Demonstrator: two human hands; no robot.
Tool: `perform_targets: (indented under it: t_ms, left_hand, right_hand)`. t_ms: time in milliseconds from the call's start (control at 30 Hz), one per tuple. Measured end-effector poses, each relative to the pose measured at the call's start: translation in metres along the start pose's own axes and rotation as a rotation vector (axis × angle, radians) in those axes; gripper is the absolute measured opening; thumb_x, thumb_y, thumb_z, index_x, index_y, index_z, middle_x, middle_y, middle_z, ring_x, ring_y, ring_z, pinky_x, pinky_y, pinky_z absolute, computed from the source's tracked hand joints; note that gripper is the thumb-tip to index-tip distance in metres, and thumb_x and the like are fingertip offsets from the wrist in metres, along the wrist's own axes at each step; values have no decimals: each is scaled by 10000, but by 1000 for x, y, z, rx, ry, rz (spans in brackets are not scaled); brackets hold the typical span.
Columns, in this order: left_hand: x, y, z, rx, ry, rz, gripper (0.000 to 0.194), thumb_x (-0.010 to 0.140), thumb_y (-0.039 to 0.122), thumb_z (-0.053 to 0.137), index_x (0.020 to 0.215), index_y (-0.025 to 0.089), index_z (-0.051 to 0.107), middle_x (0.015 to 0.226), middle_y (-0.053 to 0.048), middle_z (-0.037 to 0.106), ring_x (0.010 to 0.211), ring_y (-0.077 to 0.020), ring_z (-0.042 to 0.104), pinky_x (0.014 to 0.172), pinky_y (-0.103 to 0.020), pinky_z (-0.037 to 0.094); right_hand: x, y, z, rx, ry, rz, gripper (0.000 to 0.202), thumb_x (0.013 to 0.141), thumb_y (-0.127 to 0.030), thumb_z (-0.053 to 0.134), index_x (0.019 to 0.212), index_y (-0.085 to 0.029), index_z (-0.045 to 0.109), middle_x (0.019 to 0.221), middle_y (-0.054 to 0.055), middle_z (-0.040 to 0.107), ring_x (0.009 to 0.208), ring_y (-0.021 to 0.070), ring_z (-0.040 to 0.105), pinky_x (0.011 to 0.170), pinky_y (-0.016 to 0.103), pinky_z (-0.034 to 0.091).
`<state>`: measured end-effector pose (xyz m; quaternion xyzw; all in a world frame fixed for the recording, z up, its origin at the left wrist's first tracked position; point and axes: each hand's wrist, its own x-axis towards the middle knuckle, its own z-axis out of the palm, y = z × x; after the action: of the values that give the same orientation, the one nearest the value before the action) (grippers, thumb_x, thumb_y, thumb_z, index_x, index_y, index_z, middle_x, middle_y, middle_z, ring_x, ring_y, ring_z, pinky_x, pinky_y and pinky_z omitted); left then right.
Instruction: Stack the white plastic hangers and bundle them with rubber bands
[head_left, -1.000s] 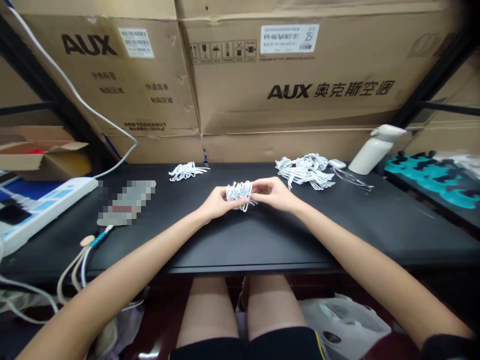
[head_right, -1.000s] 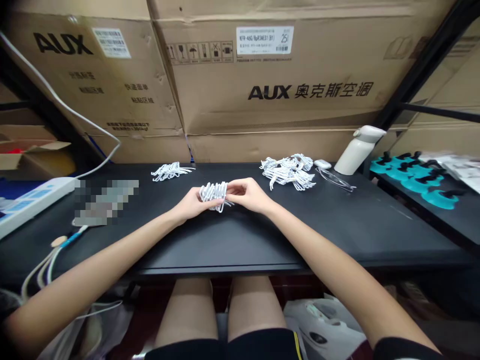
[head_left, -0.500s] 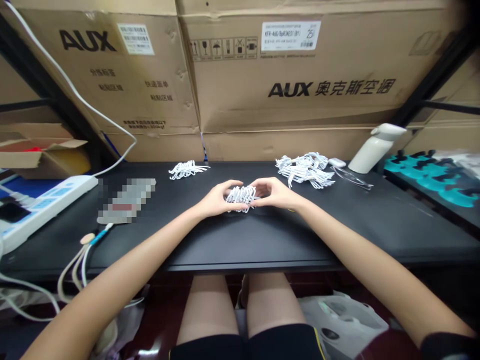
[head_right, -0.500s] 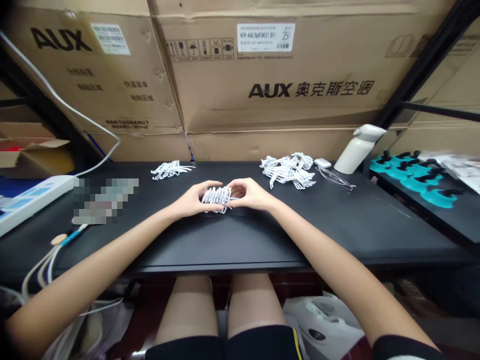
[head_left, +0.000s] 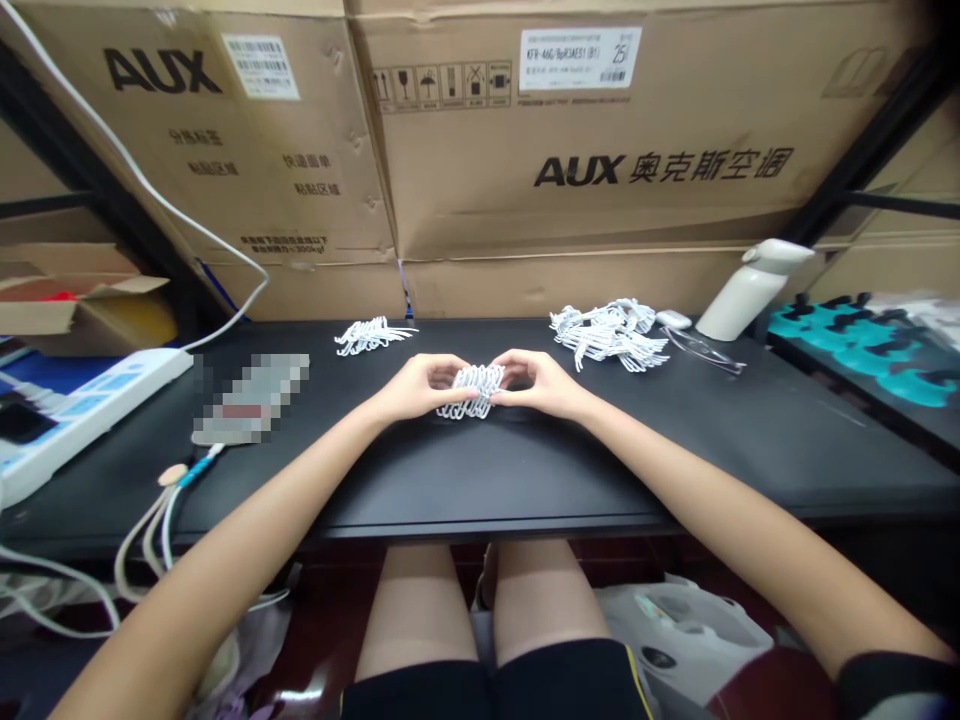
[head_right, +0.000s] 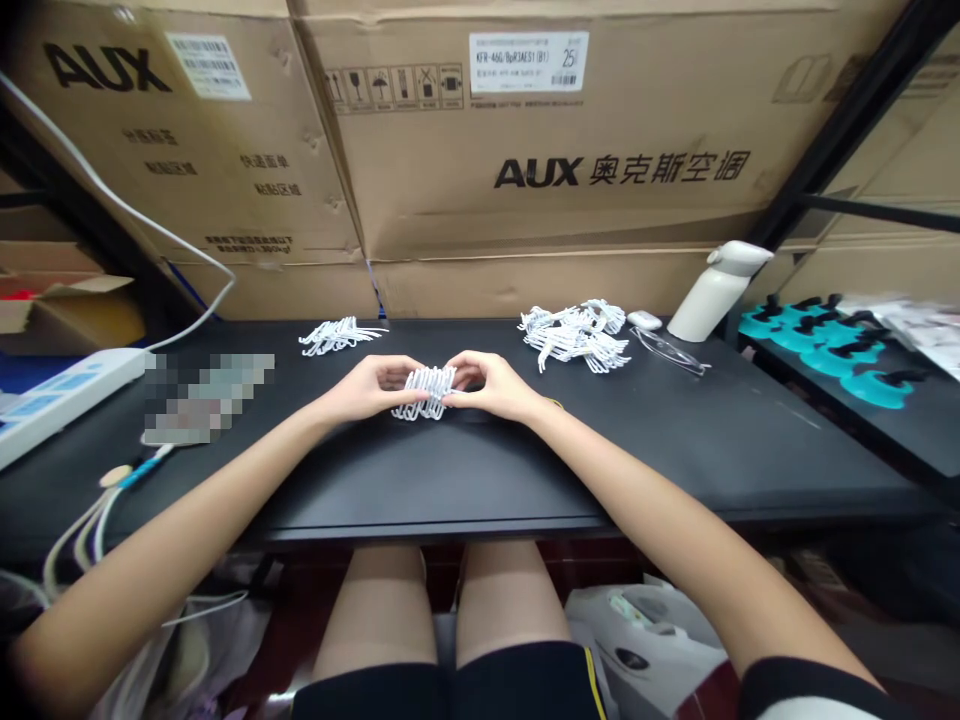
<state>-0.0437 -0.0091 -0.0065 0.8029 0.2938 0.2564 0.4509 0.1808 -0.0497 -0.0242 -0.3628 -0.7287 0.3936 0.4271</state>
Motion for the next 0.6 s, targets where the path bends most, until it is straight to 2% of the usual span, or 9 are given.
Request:
perform_targets:
  t_ms: [167,300,433,500,600]
  left_hand:
    - [1,-3,4,79,-59,33,506,698,454,723,1068,118,646,936,-85,701,836,-202,649,761,-302,511]
    - [2,-8,8,145,-39,43,458,702,465,714,980,103,690,835,-54,696,751,-184,631,695,-266,487]
    - [4,-14,10,125,-3,40,477,666,475,737,950,92,704,817,-56,699,744,-194,630,694,-275,490]
    - [4,-16,10,111,20,34,488,649,476,747,948,93,705,817,-60,700,754,-204,632,701,-288,496]
    - [5,-16,10,97,38,38,487,646,480,748,932,90,695,829,-68,698,767,-209,631,703,-293,497]
  right_hand:
    - [0,2,1,-28,-37,-25,436,675,-377,760,1027,-152,638,915,60,685,808,183,643,818,361,528]
    - [0,7,4,-18,-17,-25,435,668,-380,769,1013,-148,643,926,66,691,836,194,654,849,366,521]
    - [0,7,4,-8,5,0,447,656,-390,776,1005,-153,631,906,68,703,838,208,669,834,374,526]
    - [-2,3,2,-69,-12,0,385,699,-398,741,978,-154,635,895,68,707,828,208,667,803,361,524]
    - [-5,-6,1,-280,-75,-42,268,779,-390,664,905,-153,659,852,52,703,776,193,641,735,315,496]
